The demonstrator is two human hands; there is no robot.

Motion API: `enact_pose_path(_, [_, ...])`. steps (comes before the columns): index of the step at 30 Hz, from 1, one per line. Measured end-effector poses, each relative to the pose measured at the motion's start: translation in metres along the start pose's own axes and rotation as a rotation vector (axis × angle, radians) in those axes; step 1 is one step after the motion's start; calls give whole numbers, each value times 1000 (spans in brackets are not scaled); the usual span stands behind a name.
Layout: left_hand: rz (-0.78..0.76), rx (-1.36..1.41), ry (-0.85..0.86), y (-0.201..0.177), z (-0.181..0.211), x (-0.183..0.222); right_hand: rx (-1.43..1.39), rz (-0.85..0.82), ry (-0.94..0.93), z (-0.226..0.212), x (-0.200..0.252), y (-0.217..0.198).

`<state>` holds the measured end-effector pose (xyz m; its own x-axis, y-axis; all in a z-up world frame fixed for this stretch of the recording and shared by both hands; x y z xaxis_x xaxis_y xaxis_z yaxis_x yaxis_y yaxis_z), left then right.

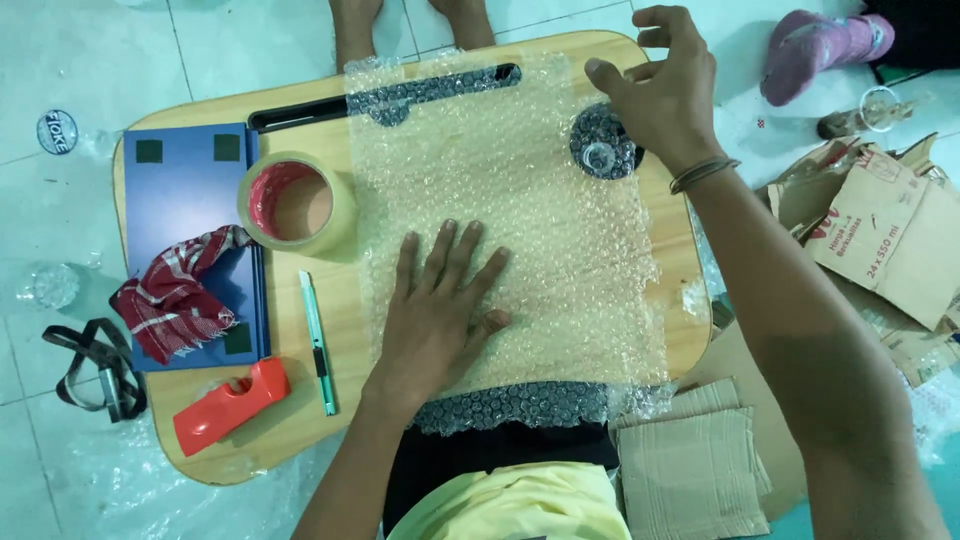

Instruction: Wrapping a blue panel with bubble wrap, securing it with tape, and cleaning a reflective mirror surface.

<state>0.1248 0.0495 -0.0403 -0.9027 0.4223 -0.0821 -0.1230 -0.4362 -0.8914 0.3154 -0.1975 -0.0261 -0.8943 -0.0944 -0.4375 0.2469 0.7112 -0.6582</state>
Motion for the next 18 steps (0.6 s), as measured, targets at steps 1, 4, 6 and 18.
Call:
enact_pose_path(1, [1, 1, 2, 1, -1, 0, 2, 2, 0, 0, -3, -1])
enact_pose_path(4, [-55, -23, -20, 10, -6, -1, -96, -35, 191, 19, -7, 2])
enact_pose_path(6, [-91, -31, -33, 16, -9, -1, -370, -58, 253, 23, -5, 6])
enact_pose_path(18, [-18, -61, 4, 10, -4, 0, -220, 137, -174, -5, 1, -23])
Point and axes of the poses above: each hand's wrist, its own x-axis away from the middle knuckle, its own y-axis out of the palm, z = x × y, the point moved 10 cm from there along -x, towards the middle knuckle, and after that the axes turned 5 degrees about -y, right-handed, at the moved point
